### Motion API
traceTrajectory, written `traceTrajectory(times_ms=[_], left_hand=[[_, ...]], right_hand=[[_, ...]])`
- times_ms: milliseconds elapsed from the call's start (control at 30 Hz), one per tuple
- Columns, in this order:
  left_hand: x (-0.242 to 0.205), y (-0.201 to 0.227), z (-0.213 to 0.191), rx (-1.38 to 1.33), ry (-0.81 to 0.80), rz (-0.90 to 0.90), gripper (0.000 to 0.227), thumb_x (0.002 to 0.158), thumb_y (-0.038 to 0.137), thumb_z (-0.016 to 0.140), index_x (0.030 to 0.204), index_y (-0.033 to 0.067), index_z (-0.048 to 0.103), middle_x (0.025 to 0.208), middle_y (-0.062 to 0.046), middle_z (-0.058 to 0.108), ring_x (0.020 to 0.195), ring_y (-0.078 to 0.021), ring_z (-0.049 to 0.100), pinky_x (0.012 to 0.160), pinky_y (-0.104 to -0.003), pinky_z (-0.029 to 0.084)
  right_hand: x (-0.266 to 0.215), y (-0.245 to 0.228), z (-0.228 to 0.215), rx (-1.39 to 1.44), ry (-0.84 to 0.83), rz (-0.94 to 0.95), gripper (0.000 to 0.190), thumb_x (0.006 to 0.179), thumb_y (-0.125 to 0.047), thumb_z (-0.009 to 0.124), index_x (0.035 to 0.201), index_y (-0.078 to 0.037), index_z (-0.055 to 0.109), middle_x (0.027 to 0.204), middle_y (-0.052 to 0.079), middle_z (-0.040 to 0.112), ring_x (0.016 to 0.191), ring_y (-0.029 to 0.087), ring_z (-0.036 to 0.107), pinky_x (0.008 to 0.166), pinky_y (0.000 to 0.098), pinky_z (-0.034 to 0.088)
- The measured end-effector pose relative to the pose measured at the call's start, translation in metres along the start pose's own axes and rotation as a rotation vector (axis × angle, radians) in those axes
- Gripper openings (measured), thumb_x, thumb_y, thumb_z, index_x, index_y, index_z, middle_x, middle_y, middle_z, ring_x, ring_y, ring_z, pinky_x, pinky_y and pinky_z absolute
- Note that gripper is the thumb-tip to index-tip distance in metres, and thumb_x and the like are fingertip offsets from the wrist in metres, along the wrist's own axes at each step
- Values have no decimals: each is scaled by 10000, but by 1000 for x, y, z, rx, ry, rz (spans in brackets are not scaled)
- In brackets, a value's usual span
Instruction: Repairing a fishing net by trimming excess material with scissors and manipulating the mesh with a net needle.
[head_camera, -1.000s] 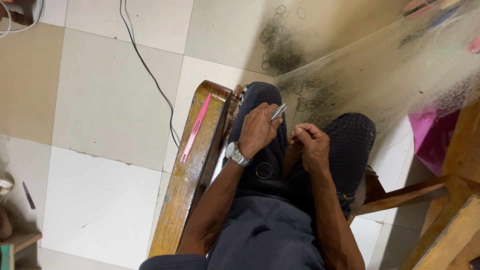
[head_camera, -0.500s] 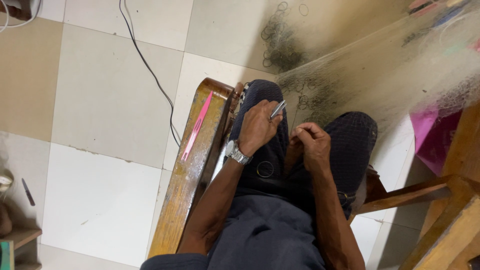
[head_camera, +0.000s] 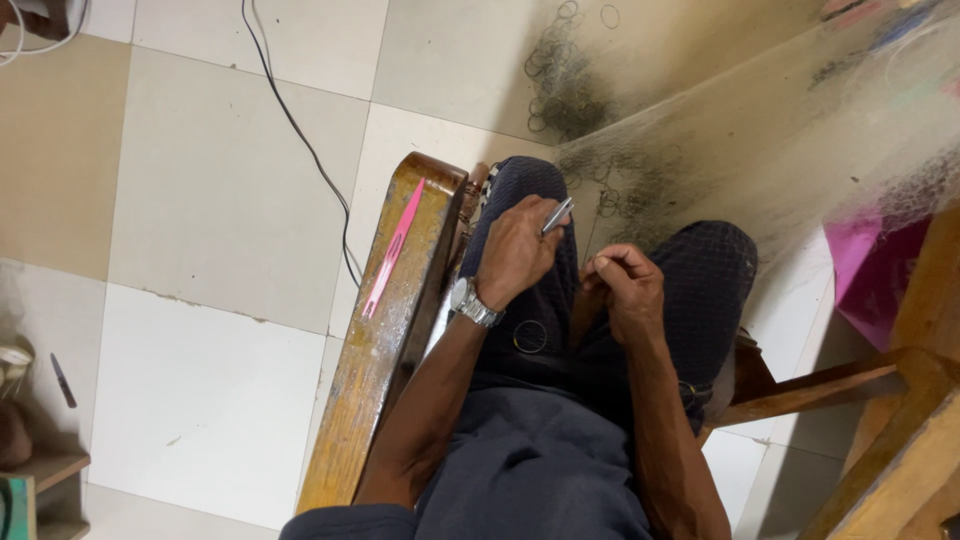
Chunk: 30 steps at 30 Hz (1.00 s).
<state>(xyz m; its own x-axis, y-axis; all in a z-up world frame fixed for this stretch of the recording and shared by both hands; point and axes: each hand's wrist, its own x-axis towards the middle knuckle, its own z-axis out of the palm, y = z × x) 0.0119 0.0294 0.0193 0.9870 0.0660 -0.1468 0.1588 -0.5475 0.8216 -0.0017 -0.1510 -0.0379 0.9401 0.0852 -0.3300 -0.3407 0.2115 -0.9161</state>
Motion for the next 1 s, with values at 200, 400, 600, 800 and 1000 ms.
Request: traceTrajectory(times_ms=[200, 400, 600, 800, 1000], left_hand=[[-16, 18, 3, -143, 93, 69, 151, 752, 130, 647, 902, 122, 628, 857, -118, 619, 844, -365, 629, 698, -443, 519], [-25, 27, 27, -28, -1, 155, 278, 719, 151, 677, 996, 145, 651, 908, -84, 630, 851, -315, 640, 717, -409, 523], [-21, 7, 50, -5, 67, 202, 212, 730, 165, 662, 941, 178, 648, 788, -34, 615, 771, -275, 647, 655, -349, 528], [-16, 0, 54, 44, 86, 213, 95, 780, 203, 625, 875, 204, 629, 725, 2, 591, 738, -243, 642, 622, -318, 519], [-12, 15, 37, 10, 90, 215, 66, 755, 157, 610, 701, 168, 575, 615, -21, 527, 628, -268, 604, 533, -326, 481]], right_hand=[[1, -8, 2, -78, 62, -15, 70, 771, -7, 627, 830, 17, 598, 650, 157, 587, 486, 185, 590, 453, 296, 516], [7, 2, -8, -135, 55, -28, 83, 730, 37, 631, 812, 24, 627, 631, 153, 576, 495, 173, 572, 464, 297, 505], [3, -13, 0, -114, 111, 48, 92, 695, 12, 638, 786, -2, 640, 599, 105, 541, 451, 143, 532, 421, 265, 453], [7, -13, 0, -90, 94, 63, 96, 681, 31, 644, 773, 8, 632, 571, 116, 526, 429, 153, 521, 402, 268, 442], [0, -27, 3, -75, 100, 43, 102, 714, 28, 656, 814, 25, 635, 582, 119, 531, 449, 164, 539, 437, 287, 478]])
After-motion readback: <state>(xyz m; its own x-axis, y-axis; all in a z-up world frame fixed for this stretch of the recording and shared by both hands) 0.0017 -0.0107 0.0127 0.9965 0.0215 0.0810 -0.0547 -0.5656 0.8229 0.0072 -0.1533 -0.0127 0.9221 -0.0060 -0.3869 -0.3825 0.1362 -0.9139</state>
